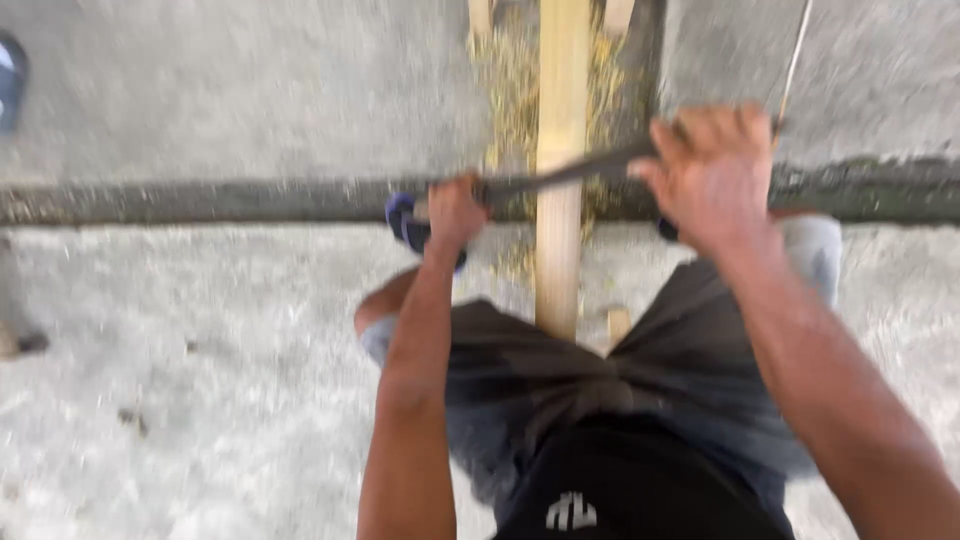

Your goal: Shave the outer layer of a bamboo pole using a machete.

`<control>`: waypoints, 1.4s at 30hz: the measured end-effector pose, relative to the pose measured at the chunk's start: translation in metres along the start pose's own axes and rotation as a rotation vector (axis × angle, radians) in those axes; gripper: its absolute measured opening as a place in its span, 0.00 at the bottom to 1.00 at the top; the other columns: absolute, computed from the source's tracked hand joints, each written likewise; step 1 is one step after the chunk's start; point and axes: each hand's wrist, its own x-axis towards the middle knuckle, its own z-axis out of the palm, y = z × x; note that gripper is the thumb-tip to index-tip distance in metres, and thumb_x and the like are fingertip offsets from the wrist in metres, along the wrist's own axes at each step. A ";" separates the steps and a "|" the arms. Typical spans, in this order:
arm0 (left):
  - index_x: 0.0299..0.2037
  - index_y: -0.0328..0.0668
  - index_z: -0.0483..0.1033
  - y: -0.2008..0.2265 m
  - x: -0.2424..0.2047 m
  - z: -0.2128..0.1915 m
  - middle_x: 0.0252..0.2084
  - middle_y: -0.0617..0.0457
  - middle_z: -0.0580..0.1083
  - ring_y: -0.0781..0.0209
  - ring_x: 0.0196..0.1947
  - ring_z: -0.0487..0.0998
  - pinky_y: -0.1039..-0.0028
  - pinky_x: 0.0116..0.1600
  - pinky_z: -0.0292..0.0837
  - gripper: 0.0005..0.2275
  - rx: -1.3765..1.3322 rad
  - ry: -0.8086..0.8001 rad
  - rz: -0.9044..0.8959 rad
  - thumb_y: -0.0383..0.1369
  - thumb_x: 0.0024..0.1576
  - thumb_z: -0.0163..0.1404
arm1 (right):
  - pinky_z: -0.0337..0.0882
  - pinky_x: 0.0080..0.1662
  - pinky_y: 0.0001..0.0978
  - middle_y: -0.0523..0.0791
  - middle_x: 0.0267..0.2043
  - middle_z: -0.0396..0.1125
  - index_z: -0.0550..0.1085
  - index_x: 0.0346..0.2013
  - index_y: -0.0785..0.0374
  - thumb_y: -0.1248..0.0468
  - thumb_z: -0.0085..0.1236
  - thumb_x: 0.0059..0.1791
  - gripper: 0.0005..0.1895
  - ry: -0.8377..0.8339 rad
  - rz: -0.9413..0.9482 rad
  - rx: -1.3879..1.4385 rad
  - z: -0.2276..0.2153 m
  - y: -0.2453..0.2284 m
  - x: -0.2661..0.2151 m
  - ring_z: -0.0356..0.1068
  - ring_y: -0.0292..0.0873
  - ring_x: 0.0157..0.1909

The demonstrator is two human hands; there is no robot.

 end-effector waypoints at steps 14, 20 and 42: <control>0.35 0.48 0.81 0.018 0.047 -0.045 0.34 0.48 0.80 0.49 0.37 0.81 0.54 0.52 0.70 0.09 -0.001 0.022 0.115 0.30 0.44 0.61 | 0.59 0.61 0.43 0.42 0.47 0.70 0.82 0.50 0.57 0.40 0.62 0.52 0.25 0.064 0.098 0.085 0.026 0.009 -0.006 0.66 0.43 0.54; 0.40 0.47 0.80 0.009 0.040 -0.056 0.35 0.48 0.79 0.51 0.37 0.81 0.56 0.53 0.70 0.08 0.090 -0.003 0.021 0.29 0.51 0.58 | 0.58 0.63 0.41 0.41 0.47 0.70 0.81 0.51 0.58 0.38 0.57 0.57 0.27 0.117 0.087 0.135 0.059 0.011 -0.006 0.66 0.42 0.55; 0.31 0.42 0.79 0.076 0.001 -0.161 0.27 0.48 0.76 0.54 0.30 0.78 0.60 0.44 0.67 0.06 0.585 0.013 0.037 0.30 0.47 0.61 | 0.48 0.73 0.63 0.56 0.64 0.63 0.69 0.66 0.59 0.44 0.37 0.61 0.29 -0.019 0.260 0.596 0.160 -0.026 -0.046 0.59 0.61 0.71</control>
